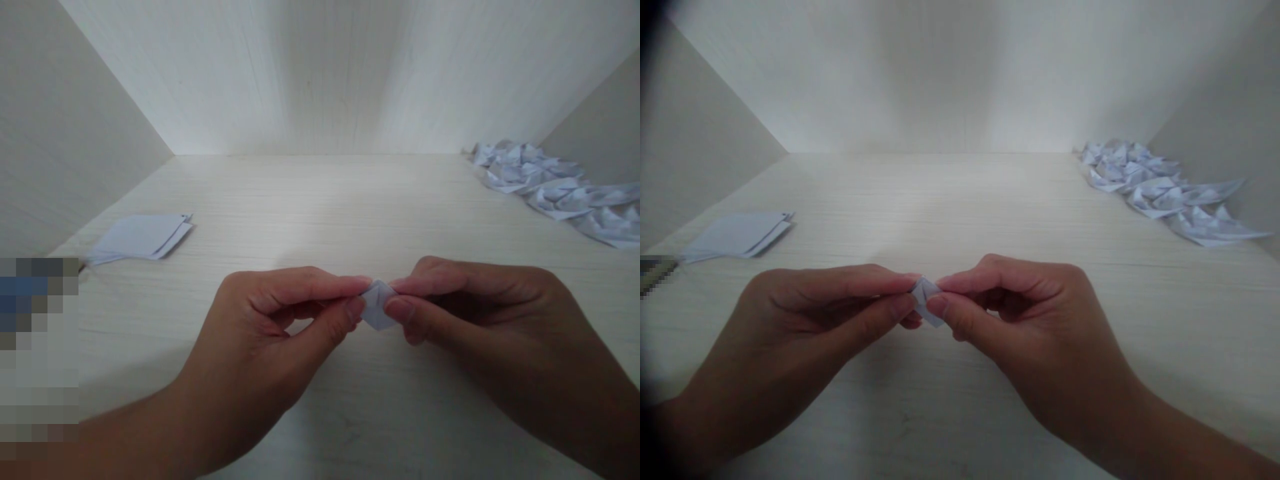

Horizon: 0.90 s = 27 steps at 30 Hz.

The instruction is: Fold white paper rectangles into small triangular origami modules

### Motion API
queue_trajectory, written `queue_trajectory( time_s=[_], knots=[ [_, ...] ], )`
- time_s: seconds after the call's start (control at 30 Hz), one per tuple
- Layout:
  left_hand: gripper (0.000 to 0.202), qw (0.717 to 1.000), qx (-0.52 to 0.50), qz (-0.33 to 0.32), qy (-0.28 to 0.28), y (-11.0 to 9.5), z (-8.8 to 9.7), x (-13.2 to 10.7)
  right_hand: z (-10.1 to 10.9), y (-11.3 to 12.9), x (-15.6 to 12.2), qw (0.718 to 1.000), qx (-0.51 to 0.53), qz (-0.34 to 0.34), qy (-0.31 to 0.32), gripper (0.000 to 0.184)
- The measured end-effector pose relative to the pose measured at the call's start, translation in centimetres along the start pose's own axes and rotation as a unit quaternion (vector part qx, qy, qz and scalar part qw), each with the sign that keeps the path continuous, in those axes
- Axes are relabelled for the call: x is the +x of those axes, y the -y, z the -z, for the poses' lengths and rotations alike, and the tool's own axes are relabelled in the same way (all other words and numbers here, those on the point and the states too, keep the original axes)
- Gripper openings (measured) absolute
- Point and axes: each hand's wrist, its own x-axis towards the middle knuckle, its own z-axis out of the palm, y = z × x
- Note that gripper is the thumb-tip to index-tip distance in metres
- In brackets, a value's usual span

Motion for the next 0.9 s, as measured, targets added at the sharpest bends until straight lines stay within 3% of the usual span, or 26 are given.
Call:
queue_trajectory(
  time_s=[0.23, 0.5, 0.9],
  knots=[
    [0.004, 0.999, 0.05, -0.01, -0.019, 0.0, -0.13, -0.03, -0.15, -0.27, -0.32, 1.0, -0.006, 0.007, -0.011, 0.005],
    [0.01, 0.997, 0.071, -0.022, -0.014, 0.14, -0.12, -0.36, -0.47, -0.23, -0.59, 0.999, -0.03, 0.006, -0.019, 0.013],
    [0.01, 0.997, 0.065, -0.002, -0.031, 0.25, -0.28, -0.36, -0.66, -0.46, -0.83, 0.999, -0.051, 0.012, 0.009, 0.005]
  ],
)
